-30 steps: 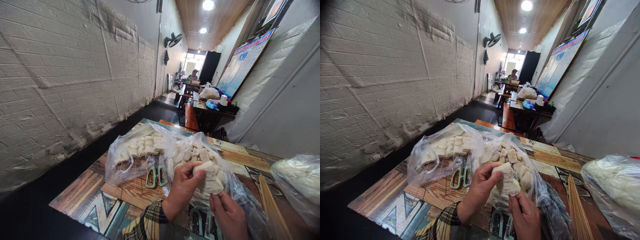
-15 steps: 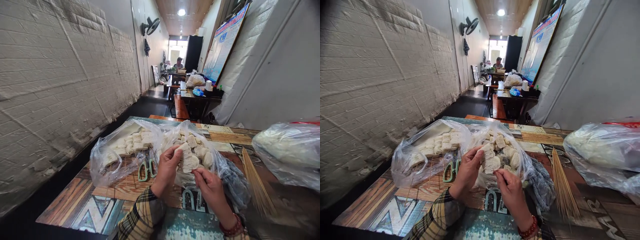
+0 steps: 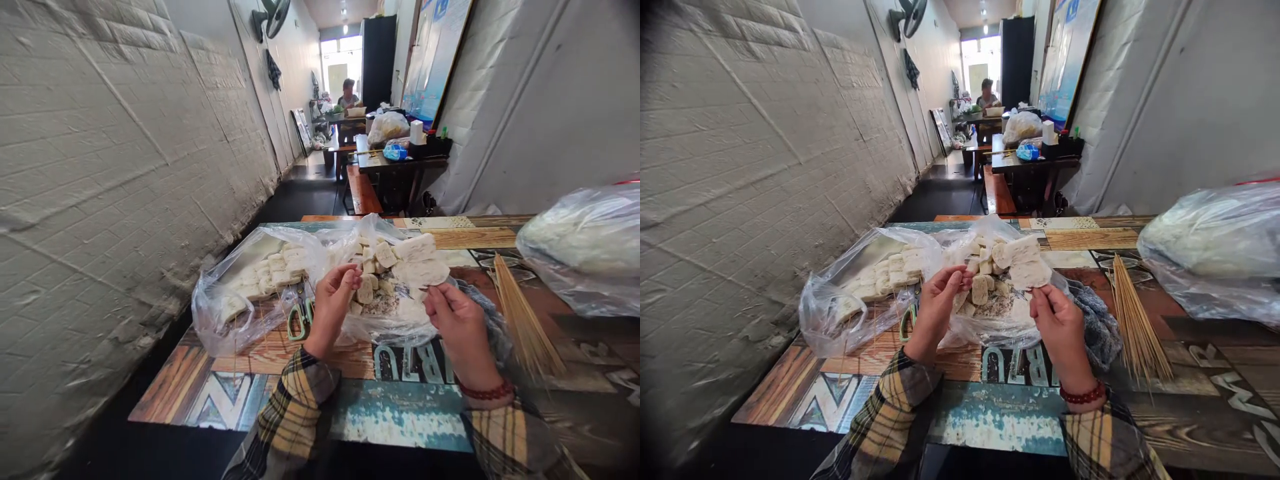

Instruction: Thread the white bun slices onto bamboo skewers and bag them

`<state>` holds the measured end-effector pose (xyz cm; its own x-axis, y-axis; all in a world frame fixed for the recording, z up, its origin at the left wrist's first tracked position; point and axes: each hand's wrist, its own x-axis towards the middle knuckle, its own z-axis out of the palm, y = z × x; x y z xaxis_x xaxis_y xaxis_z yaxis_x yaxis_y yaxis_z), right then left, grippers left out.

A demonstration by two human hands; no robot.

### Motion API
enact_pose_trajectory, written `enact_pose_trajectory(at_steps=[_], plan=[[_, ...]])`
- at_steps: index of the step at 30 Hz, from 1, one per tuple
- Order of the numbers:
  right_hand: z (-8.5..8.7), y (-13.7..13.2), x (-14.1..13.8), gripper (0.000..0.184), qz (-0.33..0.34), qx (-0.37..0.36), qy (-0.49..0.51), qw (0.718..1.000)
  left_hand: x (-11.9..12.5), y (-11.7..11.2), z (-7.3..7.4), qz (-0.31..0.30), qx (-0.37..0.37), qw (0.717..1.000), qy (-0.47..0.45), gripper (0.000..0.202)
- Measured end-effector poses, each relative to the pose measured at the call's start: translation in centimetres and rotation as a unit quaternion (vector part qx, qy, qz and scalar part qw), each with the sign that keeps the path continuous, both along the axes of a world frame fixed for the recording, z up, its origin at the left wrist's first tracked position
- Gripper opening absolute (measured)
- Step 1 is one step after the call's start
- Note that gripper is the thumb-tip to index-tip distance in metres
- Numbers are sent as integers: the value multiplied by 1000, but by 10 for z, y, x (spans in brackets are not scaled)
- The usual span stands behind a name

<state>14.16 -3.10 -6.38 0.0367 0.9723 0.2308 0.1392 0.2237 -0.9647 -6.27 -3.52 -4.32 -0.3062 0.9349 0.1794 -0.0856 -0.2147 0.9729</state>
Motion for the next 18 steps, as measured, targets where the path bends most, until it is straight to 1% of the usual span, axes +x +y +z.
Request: enact_pose_trajectory(at_steps=[1, 2, 3, 5, 6, 8, 10, 11, 13, 15, 18], plan=[[0, 1, 1, 36, 2, -5, 18, 1000, -1, 1, -2, 17, 0, 997, 72, 29], [0, 2, 1, 36, 8, -9, 33, 999, -3, 2, -4, 39, 7, 987, 156, 25], [0, 3, 1, 36, 15, -12, 45, 999, -4, 3, -5, 64, 20, 967, 245, 22], [-1, 4, 0, 37, 24, -15, 59, 998, -5, 4, -7, 107, 47, 906, 407, 21], [-1, 4, 0, 38, 27, -16, 63, 998, -5, 4, -7, 115, 55, 873, 470, 23], [-3, 6, 1, 38, 31, -17, 66, 997, -3, 5, -9, 106, 53, 818, 563, 27], [-4, 7, 1, 39, 32, -15, 65, 997, 0, 7, -13, 83, 35, 778, 622, 31], [-5, 7, 1, 39, 33, -13, 64, 997, 2, 8, -15, 77, 23, 764, 640, 33], [-5, 7, 1, 40, 32, -10, 63, 997, 4, 10, -20, 79, 2, 749, 657, 40], [-5, 7, 0, 41, 30, -6, 57, 998, 4, 11, -23, 83, -7, 747, 660, 42], [-5, 8, -1, 42, 25, 4, 36, 999, 3, 11, -25, 77, 5, 750, 657, 33]])
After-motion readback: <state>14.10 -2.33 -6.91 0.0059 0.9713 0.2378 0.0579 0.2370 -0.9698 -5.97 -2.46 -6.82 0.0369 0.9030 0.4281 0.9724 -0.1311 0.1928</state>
